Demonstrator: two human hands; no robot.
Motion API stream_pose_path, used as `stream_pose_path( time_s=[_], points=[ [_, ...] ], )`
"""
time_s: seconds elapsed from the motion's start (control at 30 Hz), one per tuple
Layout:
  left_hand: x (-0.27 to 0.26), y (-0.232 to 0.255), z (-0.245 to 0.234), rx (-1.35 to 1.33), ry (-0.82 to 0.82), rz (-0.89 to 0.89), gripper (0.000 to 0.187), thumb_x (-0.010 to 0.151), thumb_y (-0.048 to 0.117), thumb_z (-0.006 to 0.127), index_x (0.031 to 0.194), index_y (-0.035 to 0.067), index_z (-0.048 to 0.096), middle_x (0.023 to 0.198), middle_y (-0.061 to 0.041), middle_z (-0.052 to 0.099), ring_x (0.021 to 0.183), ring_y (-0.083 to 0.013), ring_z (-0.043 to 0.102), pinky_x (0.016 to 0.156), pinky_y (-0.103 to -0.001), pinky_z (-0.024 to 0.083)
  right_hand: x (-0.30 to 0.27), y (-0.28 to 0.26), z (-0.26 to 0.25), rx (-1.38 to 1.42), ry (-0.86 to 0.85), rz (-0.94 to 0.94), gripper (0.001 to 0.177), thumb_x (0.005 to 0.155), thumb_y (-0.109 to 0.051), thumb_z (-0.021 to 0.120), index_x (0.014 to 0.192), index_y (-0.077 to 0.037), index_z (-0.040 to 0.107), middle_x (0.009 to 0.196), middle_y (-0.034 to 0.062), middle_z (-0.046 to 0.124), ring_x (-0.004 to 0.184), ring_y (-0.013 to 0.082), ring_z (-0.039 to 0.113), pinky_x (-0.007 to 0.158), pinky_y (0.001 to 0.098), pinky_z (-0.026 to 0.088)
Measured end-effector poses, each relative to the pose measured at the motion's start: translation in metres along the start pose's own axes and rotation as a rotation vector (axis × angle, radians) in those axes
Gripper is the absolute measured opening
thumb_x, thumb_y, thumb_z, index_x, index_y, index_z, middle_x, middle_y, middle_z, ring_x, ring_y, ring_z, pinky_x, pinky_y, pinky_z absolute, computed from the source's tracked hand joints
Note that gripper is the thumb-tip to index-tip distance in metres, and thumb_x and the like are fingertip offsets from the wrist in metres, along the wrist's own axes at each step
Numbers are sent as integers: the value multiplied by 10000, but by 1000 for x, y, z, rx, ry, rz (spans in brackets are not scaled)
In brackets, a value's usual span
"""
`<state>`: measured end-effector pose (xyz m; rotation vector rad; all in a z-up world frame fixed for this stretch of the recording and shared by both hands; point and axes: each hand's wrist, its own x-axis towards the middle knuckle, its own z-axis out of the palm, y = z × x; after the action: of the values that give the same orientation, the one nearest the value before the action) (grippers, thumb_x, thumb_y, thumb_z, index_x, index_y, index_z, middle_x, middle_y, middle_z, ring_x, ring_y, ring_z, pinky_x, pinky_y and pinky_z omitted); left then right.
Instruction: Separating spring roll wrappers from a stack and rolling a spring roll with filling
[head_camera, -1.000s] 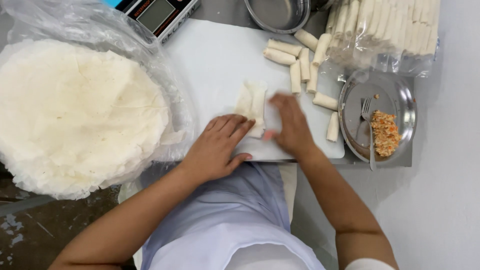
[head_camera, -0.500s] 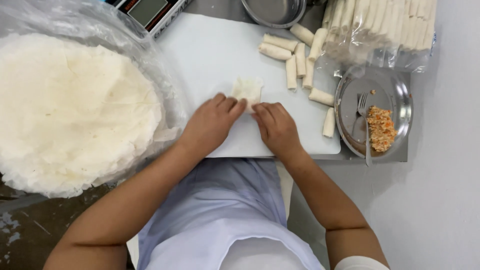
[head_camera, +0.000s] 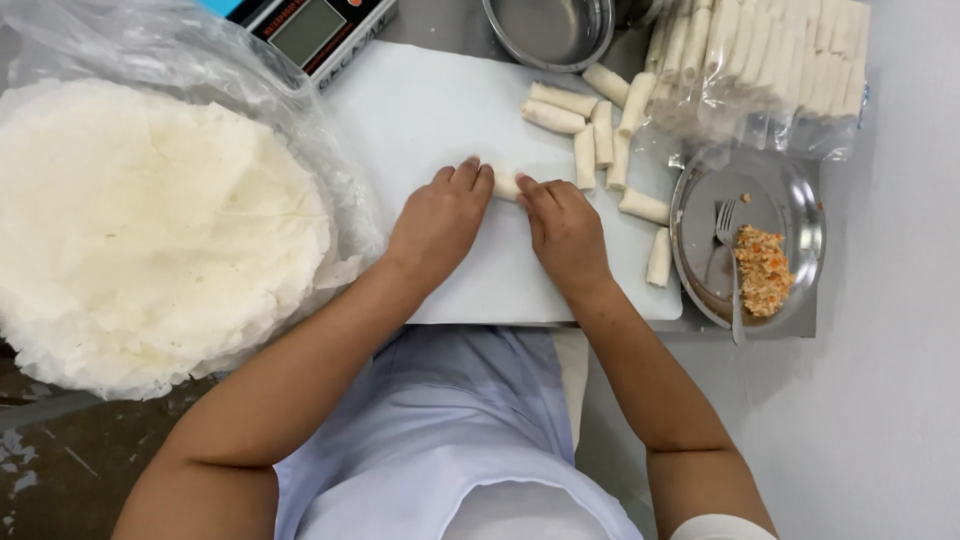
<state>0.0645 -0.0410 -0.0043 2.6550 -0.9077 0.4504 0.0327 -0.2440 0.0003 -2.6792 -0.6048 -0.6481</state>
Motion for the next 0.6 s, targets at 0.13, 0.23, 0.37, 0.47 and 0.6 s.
stream_pose_path(
  time_s=[0.13,0.23,0.37,0.47,0.6],
  points=[
    [15,4,-7,118,-99,-18,396,940,59,634,1335,24,653,1327,-138,564,1083,-274,599,793,-369,550,2,33,20,-136,-13,-132,475,1071,-446,566,1296,-38,662,1033,134,568,874,306,582,718,440,496],
    [26,-12,25,1,-82,56,285,959,82,623,1233,80,702,1100,-91,617,916,-262,658,717,-383,560,11,30,19,-2,-39,-193,353,1071,-227,576,1312,27,620,978,176,544,830,377,572,723,457,502],
    [3,-3,-5,-112,-146,171,153,822,255,774,933,156,738,925,-5,669,753,-205,699,658,-318,595,-12,14,-12,282,-185,-102,255,1012,-223,656,1210,-67,694,880,88,557,777,330,599,712,435,519],
    [-5,10,-17,-15,-174,222,157,906,160,709,1050,106,741,1010,-59,639,874,-230,637,703,-368,517,-28,5,-9,126,-195,-53,282,1016,-250,639,1242,-89,691,895,77,573,790,302,601,703,430,511],
    [6,5,-6,-4,-261,95,555,994,267,562,1502,53,496,1312,-101,536,1086,-261,524,839,-397,432,-8,-3,-11,-44,-216,-3,587,989,-423,620,1404,-12,559,1151,157,537,965,348,538,785,473,462]
  ],
)
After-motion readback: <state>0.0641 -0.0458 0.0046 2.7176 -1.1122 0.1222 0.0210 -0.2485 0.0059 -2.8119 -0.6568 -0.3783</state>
